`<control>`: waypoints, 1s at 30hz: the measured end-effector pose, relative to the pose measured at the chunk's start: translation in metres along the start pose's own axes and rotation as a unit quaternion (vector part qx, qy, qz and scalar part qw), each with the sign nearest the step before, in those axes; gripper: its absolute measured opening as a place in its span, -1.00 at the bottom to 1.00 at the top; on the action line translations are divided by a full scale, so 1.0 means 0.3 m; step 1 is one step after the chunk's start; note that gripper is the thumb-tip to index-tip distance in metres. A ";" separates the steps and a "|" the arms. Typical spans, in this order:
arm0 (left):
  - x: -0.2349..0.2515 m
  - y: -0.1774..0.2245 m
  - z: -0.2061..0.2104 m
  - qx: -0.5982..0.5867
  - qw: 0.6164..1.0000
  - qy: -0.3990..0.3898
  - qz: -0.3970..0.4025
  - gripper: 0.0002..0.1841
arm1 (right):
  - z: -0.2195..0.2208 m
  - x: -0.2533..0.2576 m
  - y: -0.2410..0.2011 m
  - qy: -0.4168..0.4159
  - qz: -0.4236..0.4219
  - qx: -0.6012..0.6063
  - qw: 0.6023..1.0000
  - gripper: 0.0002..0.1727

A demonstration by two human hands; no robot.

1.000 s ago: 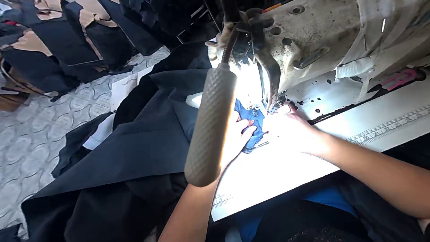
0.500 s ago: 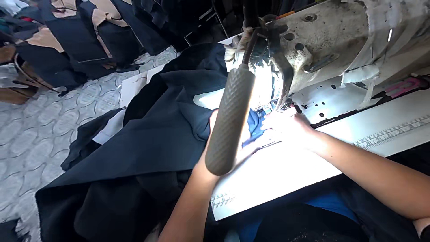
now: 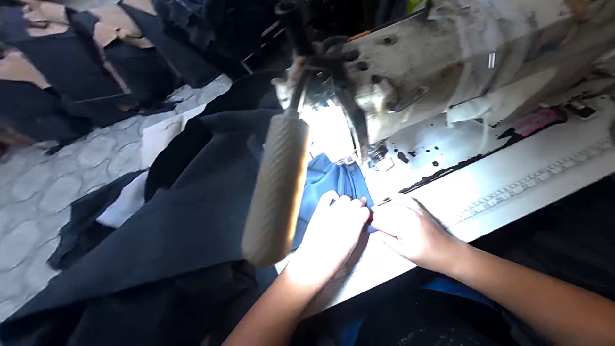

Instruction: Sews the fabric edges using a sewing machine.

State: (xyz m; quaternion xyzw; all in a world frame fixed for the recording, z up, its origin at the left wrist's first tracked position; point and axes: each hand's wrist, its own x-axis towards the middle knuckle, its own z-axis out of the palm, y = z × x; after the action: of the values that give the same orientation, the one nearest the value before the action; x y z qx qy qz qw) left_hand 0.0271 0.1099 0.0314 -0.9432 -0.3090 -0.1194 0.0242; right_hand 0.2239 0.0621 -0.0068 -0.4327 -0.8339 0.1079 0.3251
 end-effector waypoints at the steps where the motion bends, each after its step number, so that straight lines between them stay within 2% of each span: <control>1: -0.011 0.003 -0.018 -0.004 1.000 -0.025 -0.006 -0.81 | 0.005 -0.010 -0.002 -0.002 -0.004 -0.018 1.000 -0.72; 5: -0.047 -0.006 -0.027 -0.040 0.998 -0.031 -0.027 -0.69 | 0.007 -0.015 -0.004 -0.003 -0.020 -0.065 0.998 -0.68; 11: -0.029 -0.042 -0.013 -0.088 0.995 -0.029 -0.039 -0.72 | -0.009 0.037 0.020 -0.029 -0.022 -0.055 0.998 -0.69; 15: -0.017 -0.068 0.025 -0.085 0.995 0.007 -0.054 -0.72 | -0.008 0.084 0.061 -0.041 -0.029 -0.064 0.997 -0.73; 20: -0.009 -0.120 0.064 -0.062 0.995 -0.012 -0.083 -0.73 | -0.009 0.157 0.091 -0.062 -0.050 -0.092 0.993 -0.75; 25: 0.004 -0.157 0.081 -0.067 0.993 0.002 -0.095 -0.73 | -0.037 0.224 0.092 -0.142 -0.020 -0.087 0.986 -0.80; 30: 0.005 -0.165 0.086 -0.072 0.992 0.001 -0.107 -0.71 | -0.037 0.234 0.098 -0.163 -0.011 -0.082 0.983 -0.85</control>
State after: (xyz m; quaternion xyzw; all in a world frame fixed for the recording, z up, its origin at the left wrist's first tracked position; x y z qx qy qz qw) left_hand 0.0044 0.1538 0.0053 -0.9039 -0.3986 -0.1443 -0.0560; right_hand 0.2213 0.1343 0.0197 -0.4254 -0.8863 0.1051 0.1496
